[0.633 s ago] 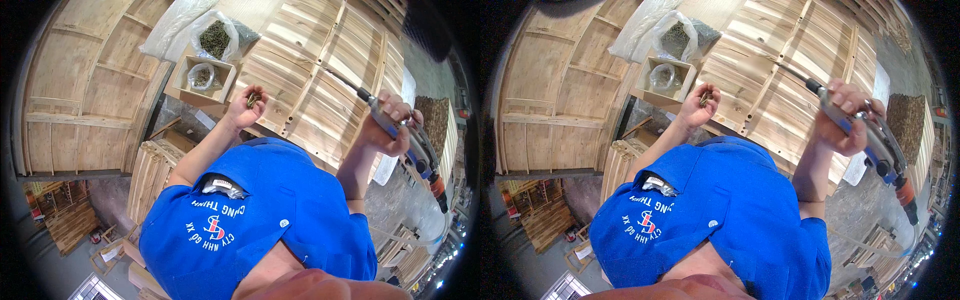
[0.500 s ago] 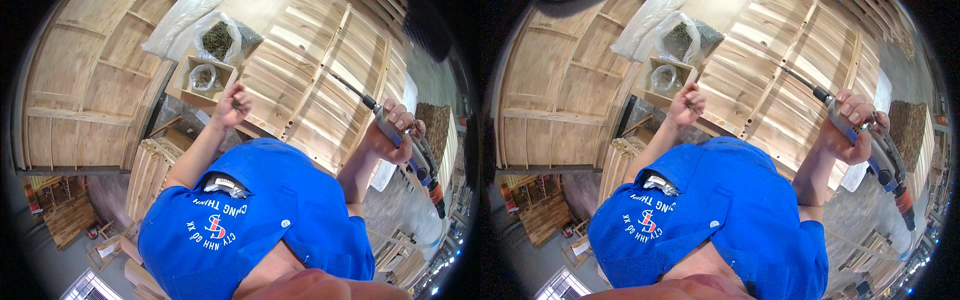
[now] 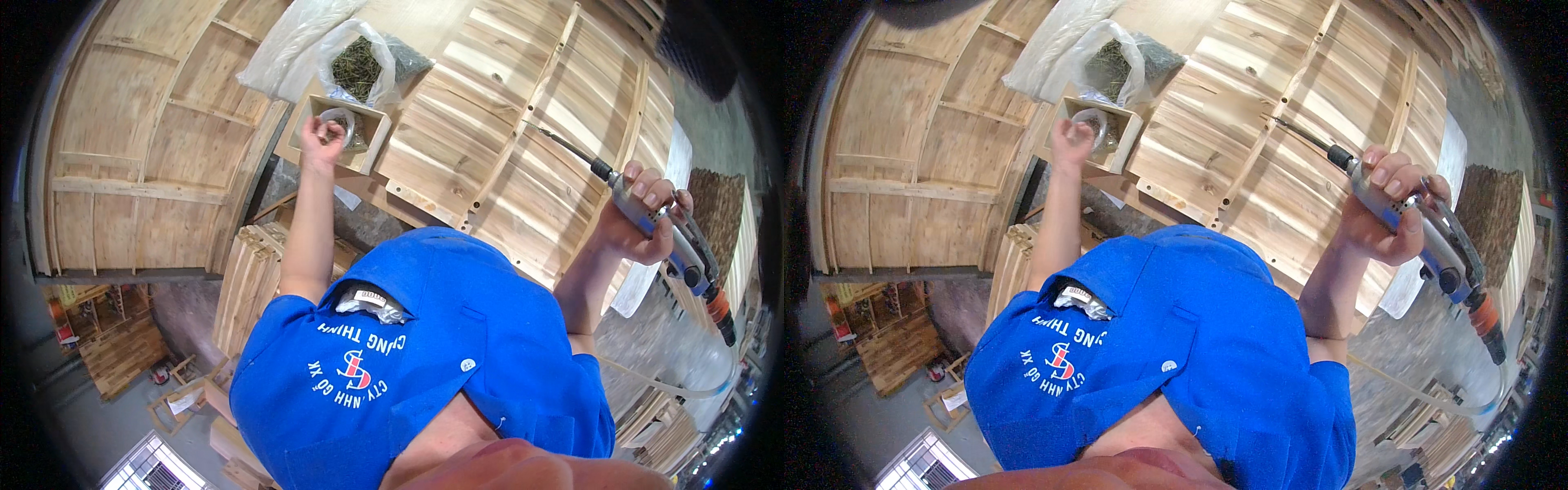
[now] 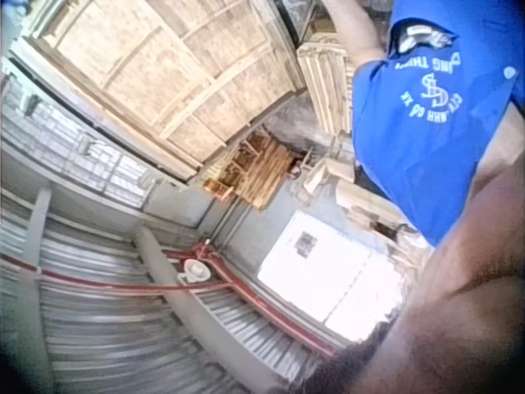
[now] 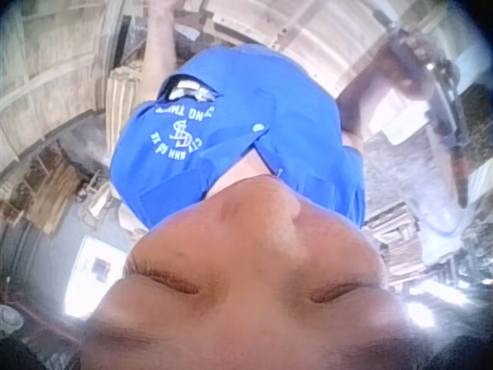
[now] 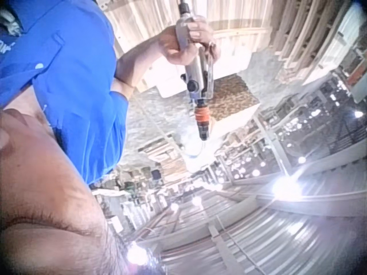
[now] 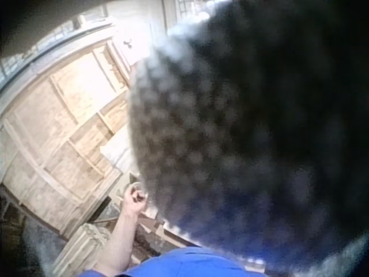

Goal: The person assembles wooden pallets by aligning wooden slats and driving screws into pre-drilled holes using a pneumatic screwdriver. The person repeatedly picks screws from a small container, positions them, and fastens them into the pallet structure. The person also lifts and repositions pallets during the process.

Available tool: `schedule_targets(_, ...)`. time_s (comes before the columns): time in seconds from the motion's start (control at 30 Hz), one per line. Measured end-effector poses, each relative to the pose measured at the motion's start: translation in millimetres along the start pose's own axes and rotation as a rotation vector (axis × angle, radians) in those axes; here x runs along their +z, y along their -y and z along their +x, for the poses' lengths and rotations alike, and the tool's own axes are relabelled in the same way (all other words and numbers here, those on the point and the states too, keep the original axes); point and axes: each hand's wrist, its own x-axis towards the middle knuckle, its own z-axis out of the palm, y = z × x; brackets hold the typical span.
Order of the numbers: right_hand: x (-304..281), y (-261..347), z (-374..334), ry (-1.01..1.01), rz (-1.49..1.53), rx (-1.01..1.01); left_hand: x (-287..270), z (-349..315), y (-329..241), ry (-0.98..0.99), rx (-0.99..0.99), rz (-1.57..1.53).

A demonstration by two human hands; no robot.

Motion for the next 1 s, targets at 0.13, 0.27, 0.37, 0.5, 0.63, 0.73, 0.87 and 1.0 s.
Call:
schedule_targets(0.13,-3,6,-1,-0.001,0.029,-0.006,-1,26,-34,-0.133,0.026,-0.017)
schedule_targets(0.27,-8,12,1,-0.005,0.062,-0.022,-24,47,-57,0.082,0.062,0.511)
schedule_targets(0.37,-4,20,-5,-0.008,-0.036,-0.019,-2,28,-30,0.073,-0.025,0.521)
schedule_targets(0.5,1,31,-6,-0.050,-0.047,0.002,-1,19,-47,0.342,-0.189,0.294)
schedule_targets(0.63,-2,35,-11,-0.046,-0.066,0.000,6,16,-23,0.100,-0.067,0.281)
schedule_targets(0.73,0,38,-8,-0.040,-0.039,-0.009,-15,23,-40,0.145,-0.013,0.322)
schedule_targets(0.87,2,38,-9,-0.027,-0.064,-0.009,-3,27,-35,0.147,0.092,0.813)
schedule_targets(1.0,9,35,-5,0.008,-0.030,0.008,-6,32,-45,0.186,0.808,2.061)
